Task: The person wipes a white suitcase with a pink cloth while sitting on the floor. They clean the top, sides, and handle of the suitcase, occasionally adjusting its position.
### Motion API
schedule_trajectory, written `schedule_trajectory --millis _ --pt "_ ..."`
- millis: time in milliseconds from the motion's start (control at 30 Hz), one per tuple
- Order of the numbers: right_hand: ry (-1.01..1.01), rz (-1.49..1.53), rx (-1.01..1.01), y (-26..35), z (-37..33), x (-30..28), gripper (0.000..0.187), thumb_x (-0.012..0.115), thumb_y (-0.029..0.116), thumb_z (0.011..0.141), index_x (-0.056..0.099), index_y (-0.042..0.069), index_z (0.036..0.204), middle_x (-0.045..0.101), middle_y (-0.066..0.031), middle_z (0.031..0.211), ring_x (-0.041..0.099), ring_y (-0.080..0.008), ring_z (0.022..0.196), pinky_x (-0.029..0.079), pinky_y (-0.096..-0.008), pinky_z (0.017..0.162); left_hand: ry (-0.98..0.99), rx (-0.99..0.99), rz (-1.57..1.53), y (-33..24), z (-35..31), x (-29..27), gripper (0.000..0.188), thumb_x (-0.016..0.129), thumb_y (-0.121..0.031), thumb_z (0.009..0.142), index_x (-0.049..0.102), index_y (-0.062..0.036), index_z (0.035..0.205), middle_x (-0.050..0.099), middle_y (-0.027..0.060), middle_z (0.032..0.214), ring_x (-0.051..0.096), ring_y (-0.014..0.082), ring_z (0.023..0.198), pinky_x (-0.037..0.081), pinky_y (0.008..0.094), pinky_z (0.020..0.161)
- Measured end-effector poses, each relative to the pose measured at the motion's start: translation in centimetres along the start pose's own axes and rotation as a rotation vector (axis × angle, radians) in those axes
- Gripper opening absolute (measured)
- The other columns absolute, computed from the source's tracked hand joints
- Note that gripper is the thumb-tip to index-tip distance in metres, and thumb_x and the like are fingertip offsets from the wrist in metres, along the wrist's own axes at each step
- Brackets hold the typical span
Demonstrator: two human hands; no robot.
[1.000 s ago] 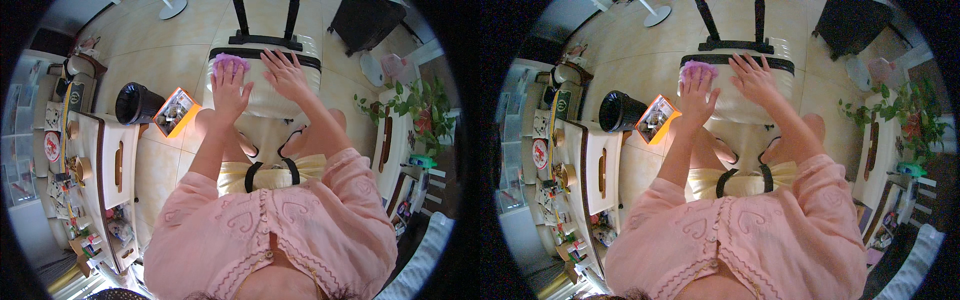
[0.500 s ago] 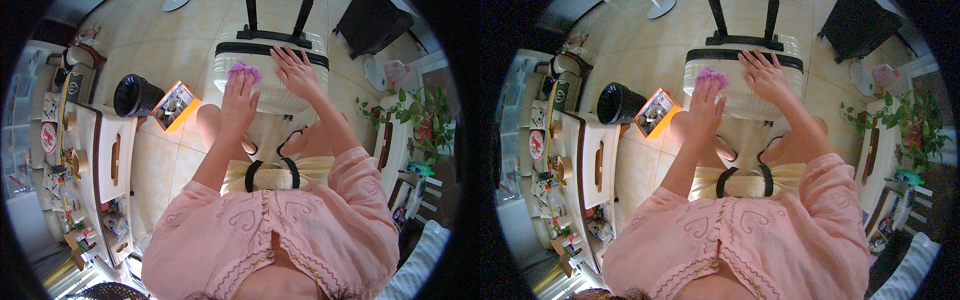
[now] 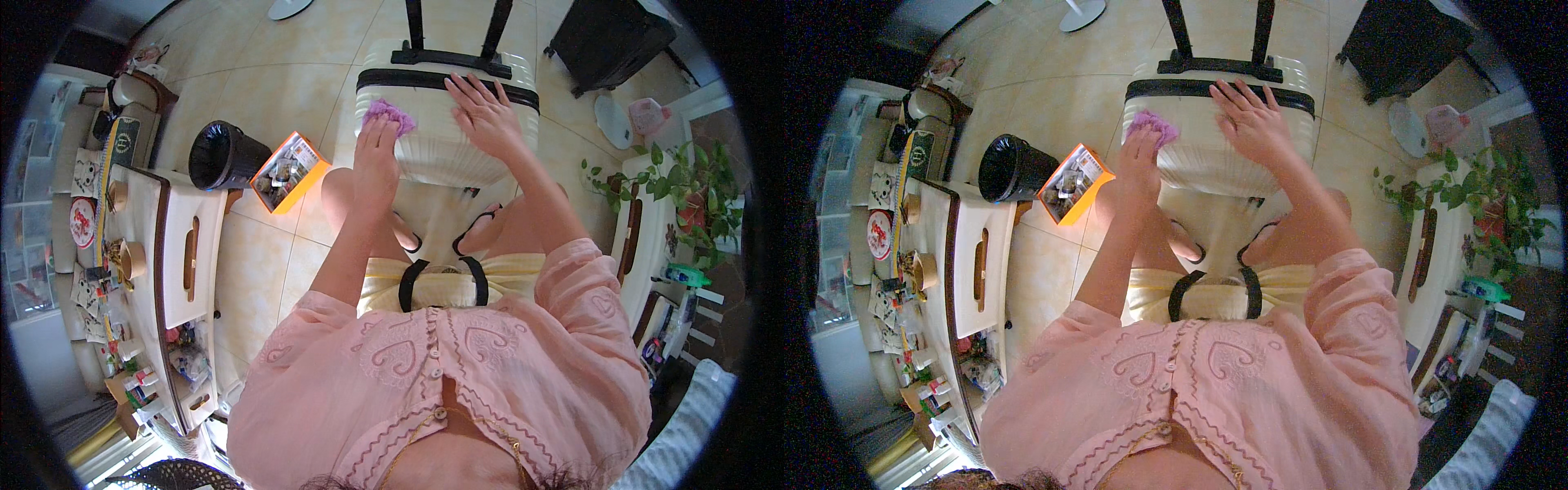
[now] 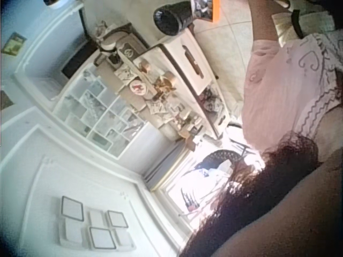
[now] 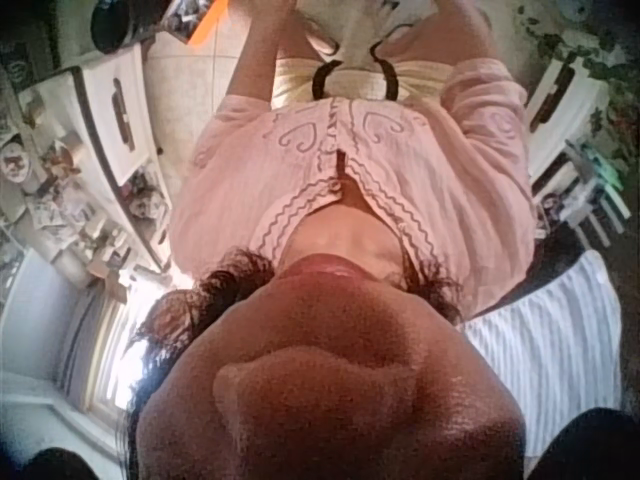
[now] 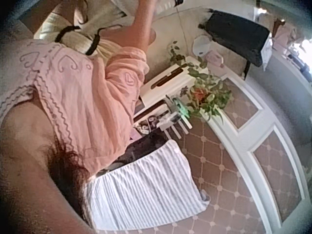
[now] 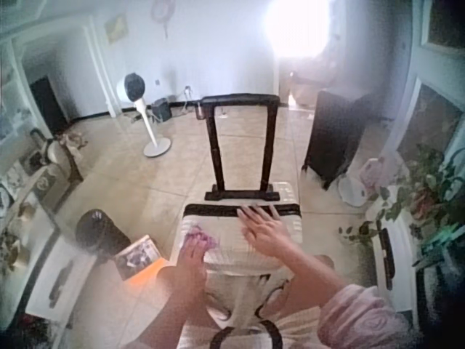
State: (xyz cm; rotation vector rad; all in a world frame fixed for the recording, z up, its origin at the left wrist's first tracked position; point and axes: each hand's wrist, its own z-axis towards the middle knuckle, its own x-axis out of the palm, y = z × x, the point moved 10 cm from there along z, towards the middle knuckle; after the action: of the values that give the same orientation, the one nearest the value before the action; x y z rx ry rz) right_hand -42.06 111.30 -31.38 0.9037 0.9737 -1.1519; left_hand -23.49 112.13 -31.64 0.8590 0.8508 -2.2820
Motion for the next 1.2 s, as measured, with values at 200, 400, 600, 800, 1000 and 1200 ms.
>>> schedule_trajectory --millis 200,400,600,800,1000,1200 --pt "-0.242 0.741 0.126 -2.7 0.4 -3.5 0.025 0.064 0.012 0.082 0.060 0.006 0.106 0.062 -0.0085 0.109 0.058 -0.0212 0.104 0.045 -0.0334 0.089 -0.007 -0.041 -0.182 1.4 1.0 -1.3 0.035 0.053 0.006 0.074 0.057 -0.0033 0.107 0.059 0.0140 0.115 0.052 0.0323 0.111 0.041 0.0418 0.096" --pt "-0.094 1.277 0.452 -2.7 -0.5 0.3 0.006 0.059 0.000 0.083 0.063 0.002 0.086 0.065 -0.0015 0.081 0.060 -0.0071 0.076 0.050 -0.0237 0.070 0.008 -0.051 -0.151 0.3 1.5 -1.7 0.031 0.054 0.007 0.076 0.059 -0.0027 0.105 0.059 0.0156 0.115 0.052 0.0331 0.111 0.040 0.0420 0.097" --pt "-0.194 0.802 0.289 -1.5 1.0 -3.0 0.020 0.050 0.015 0.093 0.066 0.008 0.101 0.068 -0.0057 0.098 0.064 -0.0176 0.092 0.048 -0.0334 0.086 -0.029 0.031 -0.217 -0.6 2.4 -1.2 0.029 0.056 0.003 0.077 0.060 -0.0043 0.105 0.060 0.0139 0.113 0.052 0.0335 0.112 0.040 0.0413 0.096" --pt "-0.114 -0.023 0.088 1.1 1.5 0.3 0.040 0.040 0.031 0.096 0.044 0.018 0.134 0.040 0.0004 0.141 0.034 -0.0206 0.132 0.018 -0.0448 0.110 0.067 0.031 -0.005 -5.5 3.0 2.3 0.028 0.055 -0.017 0.085 0.060 -0.0126 0.112 0.051 0.0103 0.128 0.042 0.0283 0.124 0.031 0.0485 0.102" --pt "-0.026 -0.004 0.116 0.8 1.2 0.8 0.051 0.034 0.045 0.094 0.036 0.021 0.140 0.032 0.0017 0.146 0.028 -0.0191 0.136 0.013 -0.0458 0.112 0.063 -0.132 0.117 0.9 2.9 0.2 0.029 0.055 -0.020 0.086 0.059 -0.0160 0.115 0.048 0.0103 0.133 0.041 0.0311 0.124 0.032 0.0490 0.103" --pt "-0.019 -0.006 0.071 0.6 1.2 1.1 0.051 0.037 0.045 0.094 0.035 0.024 0.140 0.034 0.0038 0.146 0.028 -0.0167 0.136 0.011 -0.0449 0.113 -0.099 -0.134 -0.114 2.3 0.6 -1.2 0.032 0.056 -0.008 0.085 0.057 -0.0110 0.116 0.048 0.0134 0.131 0.044 0.0372 0.120 0.039 0.0445 0.099"
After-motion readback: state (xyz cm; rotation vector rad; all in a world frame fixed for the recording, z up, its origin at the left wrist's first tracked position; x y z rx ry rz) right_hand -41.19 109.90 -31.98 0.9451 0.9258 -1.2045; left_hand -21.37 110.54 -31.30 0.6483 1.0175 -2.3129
